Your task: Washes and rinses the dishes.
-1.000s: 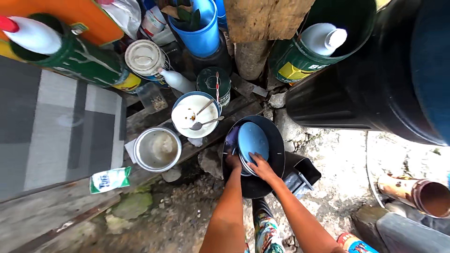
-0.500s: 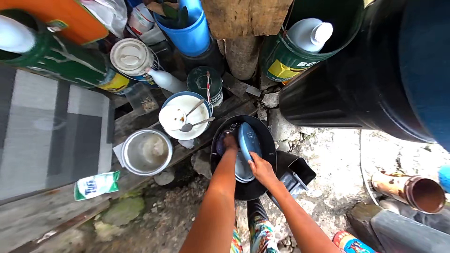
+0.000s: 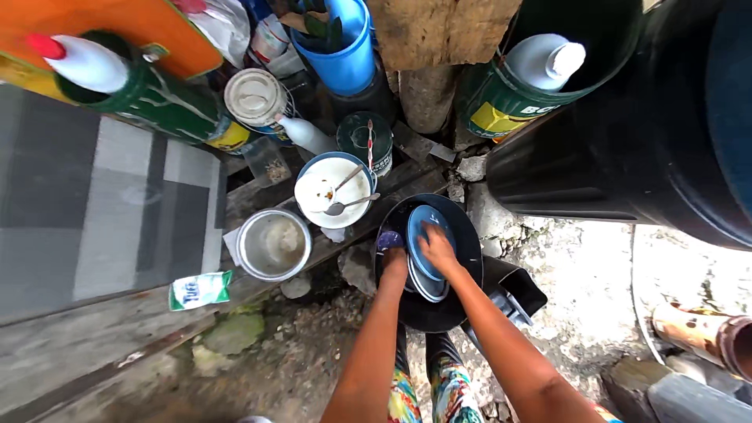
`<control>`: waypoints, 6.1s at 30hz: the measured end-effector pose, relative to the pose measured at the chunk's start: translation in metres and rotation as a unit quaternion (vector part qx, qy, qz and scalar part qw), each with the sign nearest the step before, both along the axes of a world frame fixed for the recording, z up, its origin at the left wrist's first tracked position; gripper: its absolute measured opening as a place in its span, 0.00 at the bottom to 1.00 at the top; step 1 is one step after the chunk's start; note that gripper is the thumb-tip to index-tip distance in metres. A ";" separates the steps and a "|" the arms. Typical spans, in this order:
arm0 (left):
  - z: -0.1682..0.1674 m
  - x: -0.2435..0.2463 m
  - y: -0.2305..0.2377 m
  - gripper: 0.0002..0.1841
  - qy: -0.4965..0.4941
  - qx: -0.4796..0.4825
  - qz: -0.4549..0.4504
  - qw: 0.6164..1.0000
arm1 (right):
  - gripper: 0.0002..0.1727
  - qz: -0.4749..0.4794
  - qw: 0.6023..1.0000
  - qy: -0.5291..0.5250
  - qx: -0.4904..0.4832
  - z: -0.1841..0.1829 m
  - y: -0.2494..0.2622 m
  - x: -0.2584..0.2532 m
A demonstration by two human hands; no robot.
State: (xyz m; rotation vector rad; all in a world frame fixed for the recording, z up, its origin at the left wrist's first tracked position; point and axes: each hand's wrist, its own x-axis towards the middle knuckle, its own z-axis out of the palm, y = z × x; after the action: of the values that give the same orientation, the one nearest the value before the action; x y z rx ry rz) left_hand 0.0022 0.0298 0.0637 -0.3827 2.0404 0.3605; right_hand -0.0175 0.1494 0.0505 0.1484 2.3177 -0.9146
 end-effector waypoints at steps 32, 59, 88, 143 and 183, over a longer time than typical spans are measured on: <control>-0.063 -0.046 -0.001 0.20 0.072 -0.001 0.043 0.996 | 0.29 -0.081 0.967 -0.208 0.122 -0.044 0.002 -0.030; 0.028 0.068 -0.038 0.11 0.437 0.182 -0.177 0.863 | 0.29 0.285 0.923 0.227 -0.119 0.030 0.022 0.053; 0.024 0.012 0.026 0.17 0.103 0.505 0.649 0.559 | 0.22 0.244 0.968 -0.038 0.051 0.122 0.010 0.015; 0.000 0.046 0.049 0.39 0.220 0.400 0.535 0.711 | 0.42 0.091 0.983 -0.156 0.046 0.118 0.044 0.030; 0.006 0.060 0.025 0.32 0.064 0.043 0.189 0.979 | 0.18 0.004 0.995 -0.088 0.048 0.054 0.055 -0.006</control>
State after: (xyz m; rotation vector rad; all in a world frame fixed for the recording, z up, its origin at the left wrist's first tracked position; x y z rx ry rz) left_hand 0.0625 0.0543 0.0695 -0.7132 2.0644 0.7196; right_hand -0.0237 0.2048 0.1047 0.2515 2.1967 -0.7543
